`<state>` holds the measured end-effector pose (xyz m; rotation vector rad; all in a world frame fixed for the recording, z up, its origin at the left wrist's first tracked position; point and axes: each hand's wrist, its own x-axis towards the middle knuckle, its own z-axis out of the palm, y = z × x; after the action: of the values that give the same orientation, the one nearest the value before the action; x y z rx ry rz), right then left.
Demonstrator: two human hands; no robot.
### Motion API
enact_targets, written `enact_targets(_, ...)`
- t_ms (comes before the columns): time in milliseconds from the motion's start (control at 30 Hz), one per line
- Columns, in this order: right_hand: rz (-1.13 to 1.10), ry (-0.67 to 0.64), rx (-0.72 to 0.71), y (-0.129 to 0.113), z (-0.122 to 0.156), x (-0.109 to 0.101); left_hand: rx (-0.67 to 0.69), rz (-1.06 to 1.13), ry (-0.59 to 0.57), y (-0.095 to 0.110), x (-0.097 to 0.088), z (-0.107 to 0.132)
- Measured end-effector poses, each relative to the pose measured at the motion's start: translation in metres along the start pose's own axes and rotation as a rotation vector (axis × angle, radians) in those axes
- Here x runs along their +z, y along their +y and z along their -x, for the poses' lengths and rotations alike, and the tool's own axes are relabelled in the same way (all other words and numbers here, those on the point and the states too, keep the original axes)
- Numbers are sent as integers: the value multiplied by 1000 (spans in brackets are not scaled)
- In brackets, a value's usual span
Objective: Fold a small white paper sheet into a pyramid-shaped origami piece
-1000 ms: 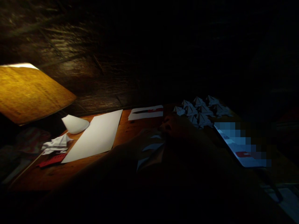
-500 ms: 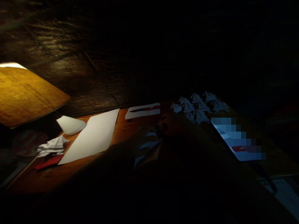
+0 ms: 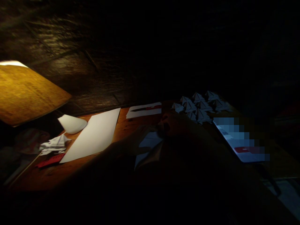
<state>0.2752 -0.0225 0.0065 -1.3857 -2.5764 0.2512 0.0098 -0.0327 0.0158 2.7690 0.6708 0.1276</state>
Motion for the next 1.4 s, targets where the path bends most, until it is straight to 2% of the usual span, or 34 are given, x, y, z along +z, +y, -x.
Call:
enact_targets(433, 3, 7, 4, 0, -1, 3, 13, 13, -9, -10, 2, 2)
enact_targets(733, -2, -8, 20, 2, -2, 5, 20, -30, -11, -29, 9, -1)
enact_targets(933, -34, -11, 0, 4, -3, 4, 82, -141, -32, -41, 9, -2)
enact_targets(1100, -49, 5, -3, 6, -3, 4, 124, -193, 18, -40, 7, 1)
enact_targets(1400, -34, 7, -19, 7, -3, 7, 89, -193, 60, -33, 3, 5)
